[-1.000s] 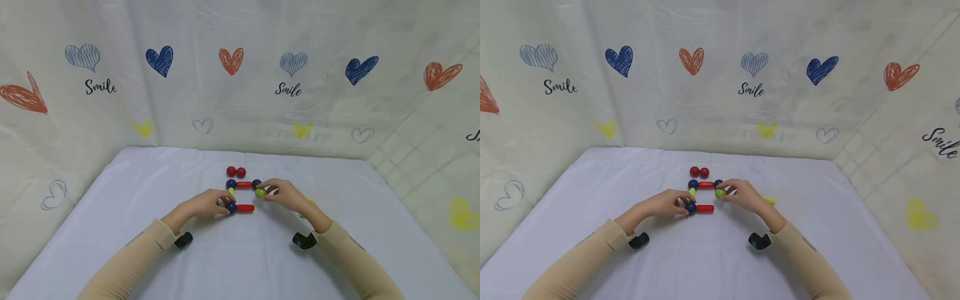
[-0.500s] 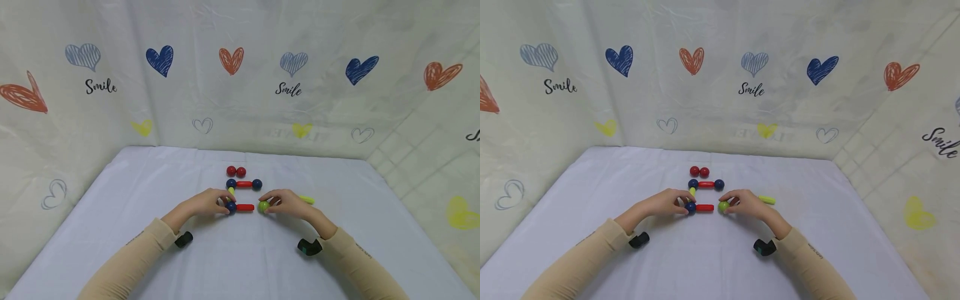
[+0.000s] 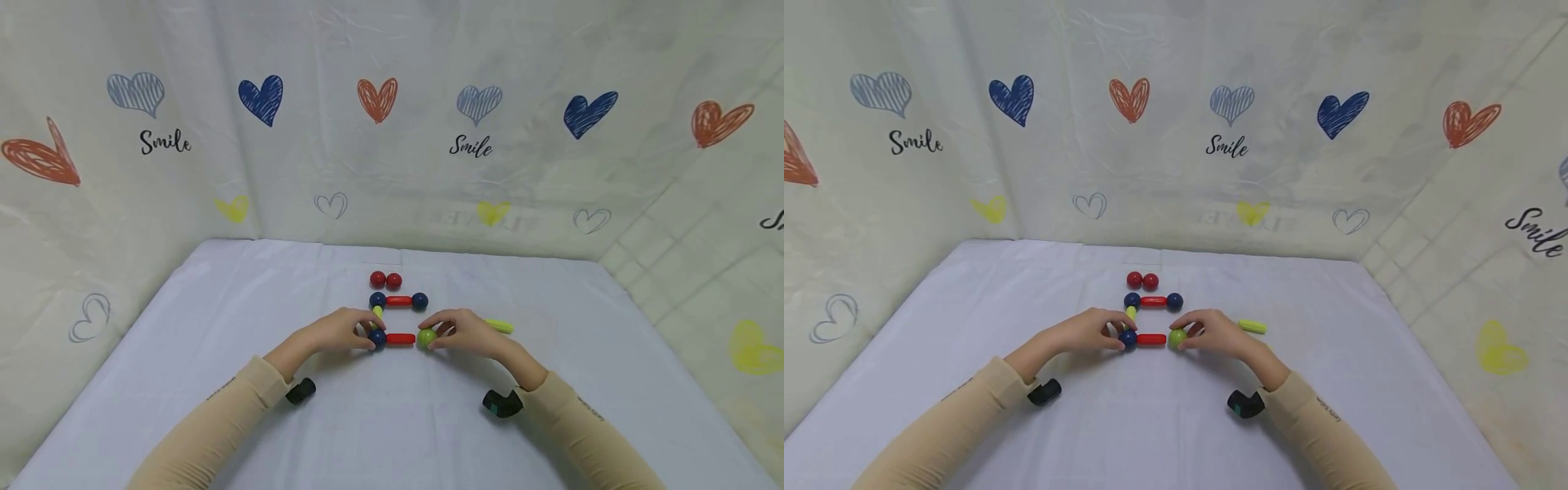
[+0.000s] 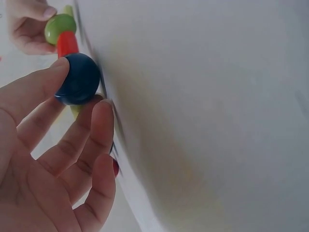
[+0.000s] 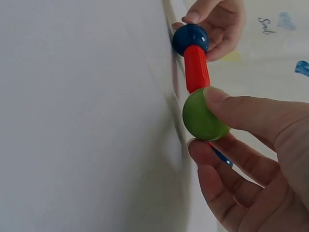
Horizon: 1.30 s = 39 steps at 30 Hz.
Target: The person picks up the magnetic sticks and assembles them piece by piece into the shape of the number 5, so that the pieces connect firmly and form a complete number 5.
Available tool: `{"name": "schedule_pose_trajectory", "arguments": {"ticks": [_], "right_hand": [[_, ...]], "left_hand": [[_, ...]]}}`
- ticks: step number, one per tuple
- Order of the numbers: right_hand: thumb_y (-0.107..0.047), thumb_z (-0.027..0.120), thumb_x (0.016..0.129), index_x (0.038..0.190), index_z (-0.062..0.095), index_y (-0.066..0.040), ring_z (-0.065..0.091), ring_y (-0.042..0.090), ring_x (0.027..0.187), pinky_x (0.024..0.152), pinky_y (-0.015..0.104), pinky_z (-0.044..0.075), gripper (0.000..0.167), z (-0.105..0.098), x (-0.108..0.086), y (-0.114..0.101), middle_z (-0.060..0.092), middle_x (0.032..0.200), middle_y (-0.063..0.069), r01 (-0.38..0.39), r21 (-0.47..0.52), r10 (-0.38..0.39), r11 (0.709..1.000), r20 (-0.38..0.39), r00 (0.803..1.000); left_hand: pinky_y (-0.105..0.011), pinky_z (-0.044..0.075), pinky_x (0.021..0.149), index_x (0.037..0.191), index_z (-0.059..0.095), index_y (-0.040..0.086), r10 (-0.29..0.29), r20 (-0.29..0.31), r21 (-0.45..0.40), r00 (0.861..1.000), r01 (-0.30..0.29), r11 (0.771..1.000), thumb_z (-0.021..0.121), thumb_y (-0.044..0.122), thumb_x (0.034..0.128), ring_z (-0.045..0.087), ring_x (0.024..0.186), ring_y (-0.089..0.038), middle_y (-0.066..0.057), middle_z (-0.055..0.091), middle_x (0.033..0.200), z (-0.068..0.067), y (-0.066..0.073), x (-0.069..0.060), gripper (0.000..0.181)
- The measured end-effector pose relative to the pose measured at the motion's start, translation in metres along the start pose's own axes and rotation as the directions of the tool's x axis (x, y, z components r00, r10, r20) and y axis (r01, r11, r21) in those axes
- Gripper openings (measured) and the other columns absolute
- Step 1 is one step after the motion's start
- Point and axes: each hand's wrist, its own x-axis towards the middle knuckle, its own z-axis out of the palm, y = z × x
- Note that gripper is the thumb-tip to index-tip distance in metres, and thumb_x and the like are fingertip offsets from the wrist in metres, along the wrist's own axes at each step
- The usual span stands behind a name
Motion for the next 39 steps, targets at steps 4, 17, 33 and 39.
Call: {"name": "schedule_pose_trajectory", "arguments": {"ticks": [4, 17, 33, 39], "right_hand": [[-0.009, 0.079, 0.091, 0.125, 0.071, -0.002, 0.068, 0.019, 0.095, 0.084, 0.029, 0.056, 0.035, 0.003, 0.001, -0.001, 0.07, 0.118, 0.008, -0.003, -0.004, 0.003, 1.0, 0.003, 1.0], [-0.01, 0.078, 0.092, 0.126, 0.072, -0.005, 0.067, 0.017, 0.094, 0.084, 0.026, 0.055, 0.035, 0.002, 0.001, 0.002, 0.07, 0.117, 0.005, -0.016, -0.02, 0.016, 1.0, 0.013, 1.0], [-0.009, 0.075, 0.094, 0.128, 0.07, -0.005, 0.067, 0.021, 0.102, 0.089, 0.04, 0.054, 0.035, -0.034, -0.02, 0.006, 0.07, 0.125, 0.01, -0.039, -0.153, 0.026, 0.988, -0.087, 0.996], [-0.005, 0.074, 0.093, 0.125, 0.07, 0.0, 0.068, 0.024, 0.101, 0.09, 0.046, 0.053, 0.032, -0.054, -0.031, 0.021, 0.071, 0.122, 0.013, -0.052, -0.254, 0.015, 0.966, -0.143, 0.99]], "left_hand": [[-0.041, 0.053, 0.092, 0.128, 0.069, 0.019, 0.007, -0.001, 0.002, 1.0, -0.007, 1.0, 0.077, 0.017, 0.0934, 0.062, 0.103, -0.019, -0.001, 0.069, 0.112, 0.001, -0.001, 0.001, 0.035], [-0.042, 0.052, 0.093, 0.128, 0.069, 0.018, 0.012, 0.002, -0.006, 1.0, -0.012, 1.0, 0.077, 0.016, 0.0936, 0.062, 0.104, -0.02, -0.001, 0.069, 0.112, 0.002, -0.002, 0.003, 0.036], [-0.04, 0.054, 0.092, 0.129, 0.068, 0.017, 0.018, 0.002, -0.003, 1.0, -0.018, 1.0, 0.077, 0.015, 0.0936, 0.066, 0.098, -0.02, -0.003, 0.069, 0.114, 0.002, -0.002, 0.003, 0.036], [-0.039, 0.054, 0.091, 0.128, 0.068, 0.018, 0.016, -0.001, -0.001, 1.0, -0.016, 1.0, 0.077, 0.015, 0.0933, 0.065, 0.097, -0.019, -0.002, 0.069, 0.114, 0.001, -0.002, 0.002, 0.036]]}}
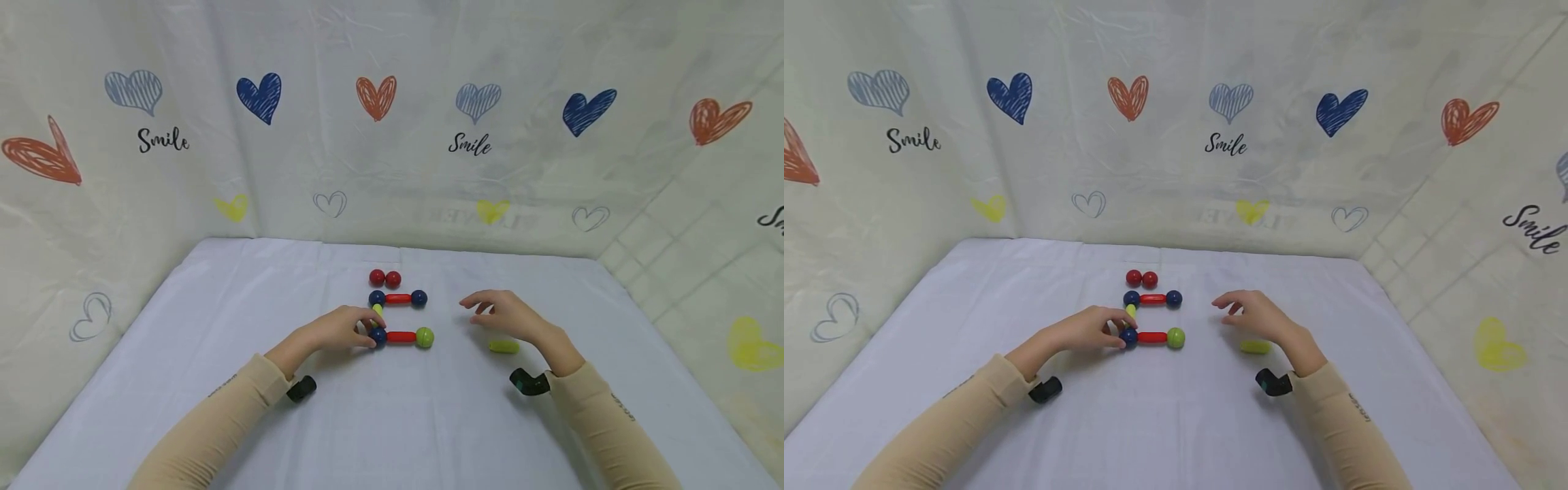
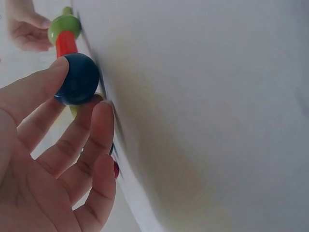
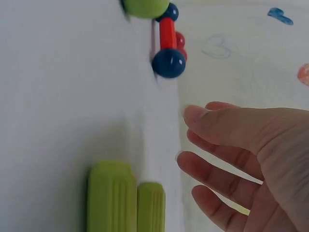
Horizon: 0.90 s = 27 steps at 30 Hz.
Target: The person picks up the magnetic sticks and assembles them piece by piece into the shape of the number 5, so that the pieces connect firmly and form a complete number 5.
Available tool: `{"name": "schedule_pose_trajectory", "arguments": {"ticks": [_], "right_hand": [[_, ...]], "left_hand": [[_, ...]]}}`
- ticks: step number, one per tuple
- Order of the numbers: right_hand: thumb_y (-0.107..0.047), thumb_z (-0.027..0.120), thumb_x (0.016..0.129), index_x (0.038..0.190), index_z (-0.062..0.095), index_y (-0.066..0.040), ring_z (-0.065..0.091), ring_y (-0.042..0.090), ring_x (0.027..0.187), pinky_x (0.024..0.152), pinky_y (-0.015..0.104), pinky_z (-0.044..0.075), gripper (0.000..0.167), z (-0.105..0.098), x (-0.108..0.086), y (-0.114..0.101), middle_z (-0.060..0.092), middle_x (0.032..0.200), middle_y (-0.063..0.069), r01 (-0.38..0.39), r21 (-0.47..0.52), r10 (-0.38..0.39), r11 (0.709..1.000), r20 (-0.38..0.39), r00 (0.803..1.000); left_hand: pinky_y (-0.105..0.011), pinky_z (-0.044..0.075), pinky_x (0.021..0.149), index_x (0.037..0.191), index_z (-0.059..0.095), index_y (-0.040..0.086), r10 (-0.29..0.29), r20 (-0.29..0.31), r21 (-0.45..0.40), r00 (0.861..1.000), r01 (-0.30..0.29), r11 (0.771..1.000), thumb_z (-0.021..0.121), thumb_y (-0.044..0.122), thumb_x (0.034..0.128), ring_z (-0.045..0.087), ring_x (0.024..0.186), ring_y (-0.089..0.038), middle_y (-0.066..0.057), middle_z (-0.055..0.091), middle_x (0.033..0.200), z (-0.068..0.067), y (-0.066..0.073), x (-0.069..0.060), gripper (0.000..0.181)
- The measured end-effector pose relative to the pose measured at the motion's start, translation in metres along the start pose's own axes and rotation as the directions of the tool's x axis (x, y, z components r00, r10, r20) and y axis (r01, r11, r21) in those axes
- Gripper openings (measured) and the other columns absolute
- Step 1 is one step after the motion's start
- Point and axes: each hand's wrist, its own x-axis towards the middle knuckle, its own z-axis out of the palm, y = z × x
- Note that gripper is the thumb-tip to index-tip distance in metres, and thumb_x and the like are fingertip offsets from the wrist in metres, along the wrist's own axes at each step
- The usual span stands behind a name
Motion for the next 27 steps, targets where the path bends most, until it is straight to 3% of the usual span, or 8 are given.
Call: {"name": "schedule_pose_trajectory", "arguments": {"ticks": [9, 27], "right_hand": [[-0.004, 0.072, 0.093, 0.125, 0.07, 0.0, 0.066, 0.028, 0.102, 0.086, 0.045, 0.051, 0.032, -0.009, -0.012, 0.013, 0.07, 0.121, 0.014, -0.052, -0.05, 0.051, 0.997, -0.02, 0.999], [-0.01, 0.078, 0.089, 0.122, 0.071, 0.001, 0.064, 0.028, 0.098, 0.083, 0.045, 0.052, 0.035, -0.01, -0.02, 0.027, 0.071, 0.108, 0.008, -0.196, -0.117, 0.2, 0.974, 0.028, 0.979]], "left_hand": [[-0.041, 0.054, 0.092, 0.127, 0.068, 0.018, -0.005, 0.006, -0.009, 1.0, 0.005, 1.0, 0.077, 0.016, 0.0937, 0.066, 0.097, -0.02, -0.003, 0.068, 0.113, 0.0, 0.001, 0.0, 0.035], [-0.04, 0.053, 0.089, 0.125, 0.068, 0.019, -0.012, -0.001, 0.003, 1.0, 0.012, 1.0, 0.079, 0.019, 0.0923, 0.062, 0.097, -0.018, -0.002, 0.068, 0.113, 0.002, 0.0, 0.002, 0.034]]}}
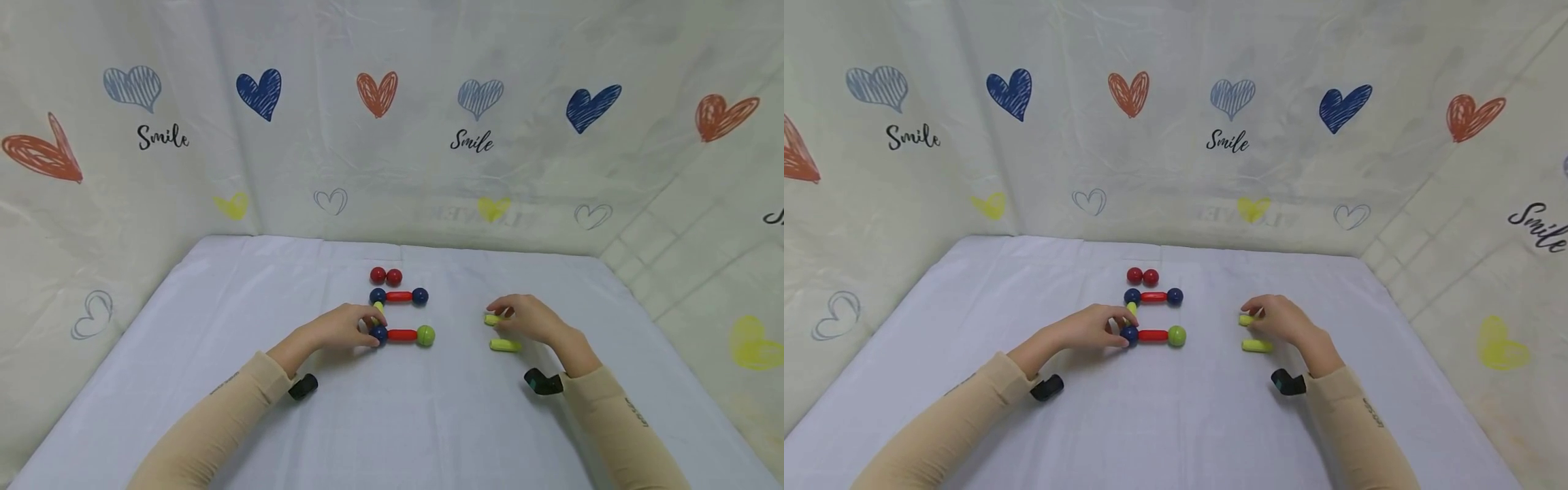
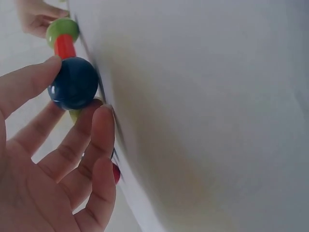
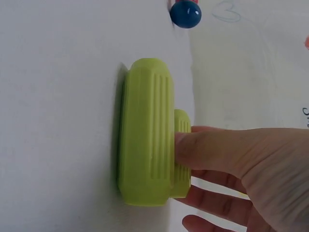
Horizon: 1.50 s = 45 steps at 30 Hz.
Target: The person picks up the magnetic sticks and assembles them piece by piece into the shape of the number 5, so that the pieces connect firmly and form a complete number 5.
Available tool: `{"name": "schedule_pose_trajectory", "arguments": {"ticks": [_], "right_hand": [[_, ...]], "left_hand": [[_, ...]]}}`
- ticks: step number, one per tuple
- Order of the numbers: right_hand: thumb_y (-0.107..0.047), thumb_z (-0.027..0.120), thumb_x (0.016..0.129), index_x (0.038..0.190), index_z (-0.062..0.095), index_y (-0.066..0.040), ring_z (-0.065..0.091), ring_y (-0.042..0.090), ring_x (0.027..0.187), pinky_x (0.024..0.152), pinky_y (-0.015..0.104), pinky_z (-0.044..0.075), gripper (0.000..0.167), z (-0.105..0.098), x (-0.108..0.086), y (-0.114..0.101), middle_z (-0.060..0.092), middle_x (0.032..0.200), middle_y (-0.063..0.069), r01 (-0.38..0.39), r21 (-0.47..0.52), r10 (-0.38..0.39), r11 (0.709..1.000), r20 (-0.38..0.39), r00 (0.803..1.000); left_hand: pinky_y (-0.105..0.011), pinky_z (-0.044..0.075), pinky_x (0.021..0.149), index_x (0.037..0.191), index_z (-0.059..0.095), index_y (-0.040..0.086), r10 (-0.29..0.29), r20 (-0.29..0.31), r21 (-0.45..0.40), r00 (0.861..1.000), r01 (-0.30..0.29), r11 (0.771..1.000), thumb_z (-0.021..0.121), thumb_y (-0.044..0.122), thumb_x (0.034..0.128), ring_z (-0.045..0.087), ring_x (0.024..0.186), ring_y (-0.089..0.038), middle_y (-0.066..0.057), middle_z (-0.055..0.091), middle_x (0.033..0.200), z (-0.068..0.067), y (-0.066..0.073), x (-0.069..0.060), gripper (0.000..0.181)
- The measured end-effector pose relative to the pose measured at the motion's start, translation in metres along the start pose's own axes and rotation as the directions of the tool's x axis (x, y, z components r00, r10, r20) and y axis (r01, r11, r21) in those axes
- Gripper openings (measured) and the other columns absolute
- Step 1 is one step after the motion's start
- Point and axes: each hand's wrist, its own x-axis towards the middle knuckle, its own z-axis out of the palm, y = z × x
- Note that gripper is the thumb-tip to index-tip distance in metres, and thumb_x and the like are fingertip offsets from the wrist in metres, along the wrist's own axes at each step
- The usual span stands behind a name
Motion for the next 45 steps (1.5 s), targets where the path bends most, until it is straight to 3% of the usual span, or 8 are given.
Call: {"name": "schedule_pose_trajectory", "arguments": {"ticks": [9, 15, 21, 27, 34, 41, 43, 45], "right_hand": [[-0.011, 0.077, 0.09, 0.119, 0.074, -0.002, 0.063, 0.024, 0.094, 0.076, 0.038, 0.05, 0.031, 0.002, -0.001, -0.005, 0.071, 0.106, 0.006, -0.019, 0.005, 0.019, 1.0, -0.044, 0.999], [-0.014, 0.077, 0.092, 0.121, 0.074, -0.003, 0.066, 0.025, 0.099, 0.083, 0.04, 0.052, 0.031, 0.007, 0.002, -0.02, 0.072, 0.113, 0.009, 0.009, 0.169, 0.001, 0.986, -0.06, 0.998], [-0.019, 0.077, 0.093, 0.123, 0.073, -0.002, 0.067, 0.023, 0.1, 0.082, 0.034, 0.054, 0.034, 0.024, 0.006, -0.036, 0.072, 0.115, 0.009, 0.011, 0.388, -0.013, 0.922, 0.002, 1.0], [-0.015, 0.075, 0.094, 0.125, 0.069, 0.003, 0.067, 0.02, 0.095, 0.074, 0.032, 0.056, 0.037, 0.042, 0.005, -0.048, 0.072, 0.115, 0.01, -0.029, 0.591, -0.009, 0.806, 0.061, 0.998], [-0.013, 0.075, 0.093, 0.124, 0.068, 0.005, 0.065, 0.021, 0.082, 0.071, 0.03, 0.055, 0.037, 0.057, 0.001, -0.063, 0.071, 0.105, 0.007, -0.073, 0.648, -0.012, 0.758, 0.126, 0.992], [-0.011, 0.076, 0.093, 0.125, 0.067, 0.006, 0.063, 0.017, 0.083, 0.073, 0.027, 0.055, 0.038, 0.066, -0.003, -0.071, 0.069, 0.098, 0.003, -0.169, 0.681, 0.02, 0.712, 0.221, 0.975], [-0.013, 0.075, 0.094, 0.127, 0.065, 0.007, 0.062, 0.016, 0.085, 0.074, 0.026, 0.055, 0.04, 0.067, -0.004, -0.072, 0.069, 0.099, 0.003, -0.192, 0.694, 0.016, 0.694, 0.251, 0.968], [-0.014, 0.073, 0.096, 0.131, 0.062, 0.007, 0.063, 0.015, 0.086, 0.075, 0.025, 0.056, 0.042, 0.068, -0.005, -0.072, 0.07, 0.101, 0.003, -0.234, 0.721, 0.024, 0.652, 0.289, 0.957]], "left_hand": [[-0.038, 0.054, 0.088, 0.123, 0.068, 0.018, -0.012, -0.005, 0.016, 1.0, 0.012, 1.0, 0.081, 0.018, 0.0905, 0.063, 0.095, -0.018, -0.002, 0.069, 0.111, -0.001, 0.003, 0.003, 0.034], [-0.037, 0.055, 0.087, 0.123, 0.069, 0.018, -0.015, -0.013, 0.035, 1.0, 0.015, 0.999, 0.081, 0.018, 0.0907, 0.063, 0.095, -0.017, -0.002, 0.069, 0.111, -0.001, 0.003, 0.004, 0.034], [-0.039, 0.055, 0.088, 0.123, 0.068, 0.019, -0.016, -0.015, 0.045, 1.0, 0.017, 0.999, 0.08, 0.019, 0.0912, 0.064, 0.095, -0.018, -0.003, 0.07, 0.112, -0.001, 0.005, 0.003, 0.034], [-0.038, 0.055, 0.088, 0.123, 0.068, 0.019, -0.007, -0.019, 0.047, 1.0, 0.008, 0.999, 0.08, 0.02, 0.0916, 0.064, 0.094, -0.018, -0.004, 0.07, 0.114, -0.002, 0.005, 0.003, 0.034], [-0.039, 0.055, 0.088, 0.122, 0.068, 0.019, -0.013, -0.019, 0.036, 1.0, 0.013, 0.999, 0.08, 0.019, 0.091, 0.063, 0.097, -0.018, -0.003, 0.069, 0.112, -0.003, 0.004, 0.005, 0.033], [-0.04, 0.053, 0.091, 0.122, 0.069, 0.019, -0.021, -0.013, 0.03, 1.0, 0.021, 0.999, 0.08, 0.018, 0.0911, 0.063, 0.1, -0.018, -0.002, 0.07, 0.112, -0.001, 0.005, 0.003, 0.033], [-0.04, 0.054, 0.091, 0.122, 0.069, 0.018, -0.02, -0.011, 0.026, 1.0, 0.021, 0.999, 0.08, 0.017, 0.0909, 0.063, 0.1, -0.018, -0.003, 0.07, 0.112, -0.001, 0.006, 0.002, 0.033], [-0.04, 0.054, 0.091, 0.121, 0.069, 0.018, -0.017, -0.01, 0.021, 1.0, 0.017, 1.0, 0.08, 0.016, 0.0908, 0.063, 0.1, -0.019, -0.003, 0.07, 0.112, -0.001, 0.006, 0.002, 0.033]]}}
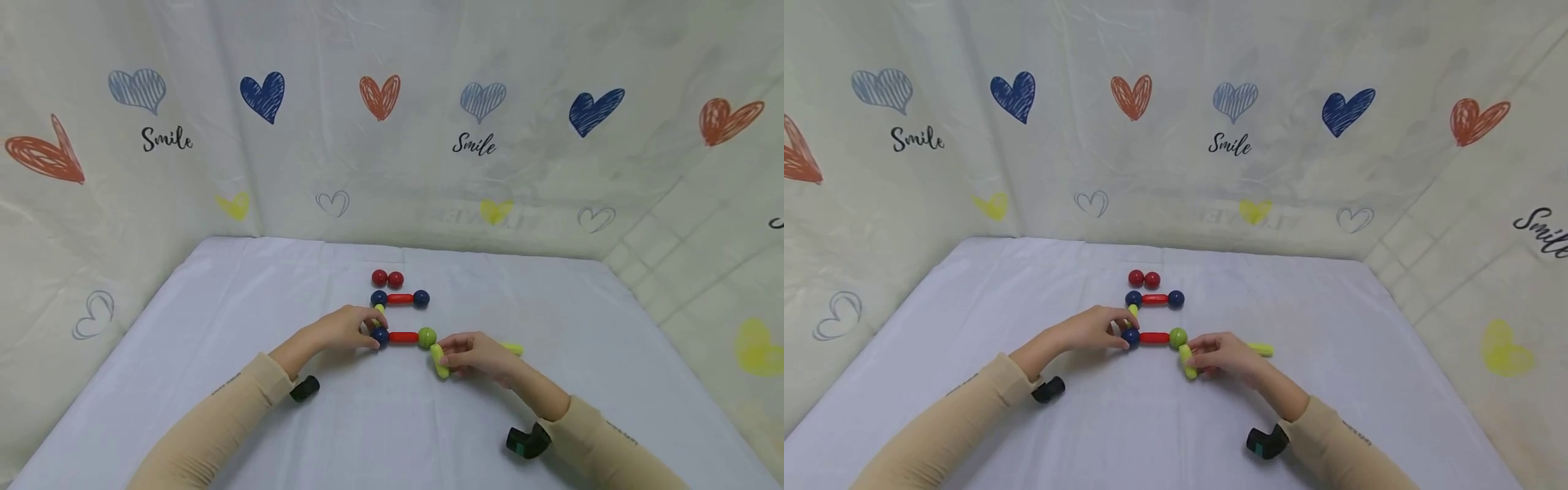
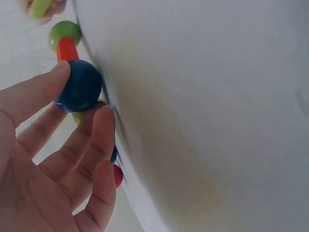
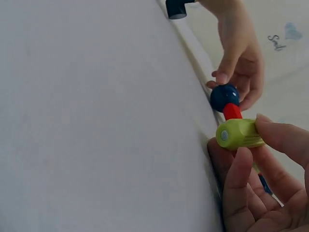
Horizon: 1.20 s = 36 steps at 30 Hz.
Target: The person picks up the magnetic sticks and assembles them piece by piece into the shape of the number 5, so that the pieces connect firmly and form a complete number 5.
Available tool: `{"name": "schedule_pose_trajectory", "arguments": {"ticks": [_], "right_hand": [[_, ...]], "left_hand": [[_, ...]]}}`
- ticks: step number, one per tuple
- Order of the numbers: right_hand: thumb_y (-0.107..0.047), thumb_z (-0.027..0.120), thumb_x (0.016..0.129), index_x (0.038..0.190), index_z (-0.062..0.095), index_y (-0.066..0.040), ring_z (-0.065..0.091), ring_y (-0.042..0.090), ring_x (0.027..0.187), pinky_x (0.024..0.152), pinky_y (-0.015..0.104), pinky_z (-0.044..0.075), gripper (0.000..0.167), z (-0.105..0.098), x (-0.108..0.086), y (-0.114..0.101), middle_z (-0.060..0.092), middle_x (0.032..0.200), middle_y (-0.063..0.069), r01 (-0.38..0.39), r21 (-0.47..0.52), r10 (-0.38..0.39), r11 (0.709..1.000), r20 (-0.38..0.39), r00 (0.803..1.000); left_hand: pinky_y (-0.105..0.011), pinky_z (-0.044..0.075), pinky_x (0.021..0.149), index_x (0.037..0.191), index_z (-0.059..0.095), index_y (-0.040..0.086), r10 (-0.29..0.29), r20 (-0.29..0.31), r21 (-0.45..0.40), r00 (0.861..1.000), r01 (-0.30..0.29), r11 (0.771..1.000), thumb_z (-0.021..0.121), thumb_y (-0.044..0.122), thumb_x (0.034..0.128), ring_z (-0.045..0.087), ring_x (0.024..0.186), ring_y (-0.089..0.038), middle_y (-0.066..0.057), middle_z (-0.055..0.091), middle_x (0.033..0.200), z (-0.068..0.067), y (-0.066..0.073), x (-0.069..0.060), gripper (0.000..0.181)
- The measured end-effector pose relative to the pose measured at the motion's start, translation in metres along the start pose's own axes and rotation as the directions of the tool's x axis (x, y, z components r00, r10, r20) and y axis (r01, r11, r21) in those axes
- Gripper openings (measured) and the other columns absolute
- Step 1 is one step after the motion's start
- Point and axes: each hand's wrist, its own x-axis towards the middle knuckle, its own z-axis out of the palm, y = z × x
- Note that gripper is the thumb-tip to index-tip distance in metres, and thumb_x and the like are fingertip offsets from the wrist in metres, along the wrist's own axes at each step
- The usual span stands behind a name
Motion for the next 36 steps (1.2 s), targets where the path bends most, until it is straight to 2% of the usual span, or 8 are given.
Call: {"name": "schedule_pose_trajectory", "arguments": {"ticks": [5, 8, 12, 19, 24, 30, 33, 36], "right_hand": [[-0.015, 0.069, 0.099, 0.141, 0.053, 0.006, 0.065, 0.013, 0.086, 0.078, 0.024, 0.057, 0.05, -0.001, 0.002, 0.004, 0.067, 0.108, 0.005, -0.116, 0.167, 0.113, 0.979, 0.028, 0.993], [-0.015, 0.068, 0.098, 0.142, 0.05, 0.004, 0.066, 0.013, 0.085, 0.079, 0.025, 0.058, 0.05, -0.002, 0.003, 0.005, 0.064, 0.111, 0.009, -0.138, 0.22, 0.134, 0.966, 0.032, 0.99], [-0.015, 0.067, 0.098, 0.137, 0.049, 0.002, 0.067, 0.014, 0.084, 0.079, 0.028, 0.059, 0.046, 0.0, 0.004, 0.004, 0.061, 0.111, 0.011, -0.136, 0.23, 0.132, 0.964, 0.03, 0.991], [-0.014, 0.067, 0.099, 0.126, 0.055, -0.002, 0.068, 0.014, 0.079, 0.074, 0.026, 0.059, 0.032, 0.006, 0.006, 0.002, 0.061, 0.107, 0.01, -0.147, 0.231, 0.158, 0.962, -0.029, 0.987], [-0.012, 0.065, 0.1, 0.116, 0.058, -0.004, 0.069, 0.014, 0.078, 0.073, 0.026, 0.059, 0.02, 0.008, 0.007, 0.004, 0.063, 0.105, 0.011, -0.122, 0.262, 0.138, 0.957, -0.042, 0.99], [-0.012, 0.066, 0.099, 0.116, 0.057, -0.004, 0.07, 0.015, 0.079, 0.073, 0.026, 0.059, 0.021, 0.008, 0.007, 0.002, 0.062, 0.107, 0.012, -0.111, 0.241, 0.121, 0.964, -0.024, 0.992], [-0.014, 0.068, 0.099, 0.12, 0.053, -0.003, 0.069, 0.015, 0.074, 0.071, 0.025, 0.058, 0.028, 0.008, 0.008, -0.001, 0.064, 0.102, 0.012, -0.102, 0.169, 0.108, 0.98, -0.025, 0.994], [-0.015, 0.07, 0.098, 0.125, 0.048, -0.003, 0.068, 0.016, 0.068, 0.069, 0.025, 0.058, 0.037, 0.006, 0.01, -0.004, 0.068, 0.09, 0.01, -0.08, 0.065, 0.083, 0.995, -0.04, 0.996]], "left_hand": [[-0.041, 0.053, 0.091, 0.122, 0.069, 0.018, -0.002, 0.001, -0.012, 1.0, 0.002, 1.0, 0.08, 0.017, 0.0914, 0.062, 0.101, -0.019, -0.003, 0.07, 0.113, 0.0, -0.001, 0.0, 0.032], [-0.041, 0.053, 0.091, 0.122, 0.069, 0.019, -0.011, 0.001, -0.015, 1.0, 0.011, 1.0, 0.08, 0.017, 0.0916, 0.062, 0.101, -0.019, -0.002, 0.069, 0.113, 0.0, -0.001, 0.002, 0.032], [-0.041, 0.053, 0.091, 0.122, 0.069, 0.018, -0.015, 0.0, -0.015, 1.0, 0.015, 1.0, 0.08, 0.017, 0.0913, 0.062, 0.101, -0.019, -0.003, 0.069, 0.112, -0.001, -0.002, 0.003, 0.033], [-0.04, 0.052, 0.091, 0.121, 0.069, 0.018, -0.013, -0.001, -0.013, 1.0, 0.013, 1.0, 0.08, 0.016, 0.0911, 0.062, 0.101, -0.018, -0.002, 0.069, 0.111, 0.001, -0.003, 0.002, 0.032], [-0.039, 0.053, 0.09, 0.122, 0.069, 0.018, -0.003, 0.004, -0.016, 1.0, 0.003, 1.0, 0.08, 0.017, 0.0909, 0.062, 0.1, -0.019, -0.003, 0.069, 0.111, 0.001, -0.004, 0.003, 0.033], [-0.04, 0.052, 0.092, 0.122, 0.069, 0.018, -0.001, 0.002, -0.014, 1.0, 0.002, 1.0, 0.08, 0.017, 0.091, 0.062, 0.101, -0.018, -0.002, 0.069, 0.11, 0.001, -0.004, 0.003, 0.034], [-0.042, 0.052, 0.093, 0.123, 0.069, 0.018, 0.0, 0.001, -0.017, 1.0, 0.0, 1.0, 0.08, 0.017, 0.091, 0.062, 0.101, -0.019, -0.002, 0.069, 0.111, 0.0, -0.003, 0.002, 0.034], [-0.042, 0.052, 0.093, 0.123, 0.069, 0.017, -0.001, 0.001, -0.02, 1.0, 0.001, 1.0, 0.08, 0.017, 0.0911, 0.062, 0.102, -0.019, -0.002, 0.069, 0.111, 0.0, -0.003, 0.001, 0.034]]}}
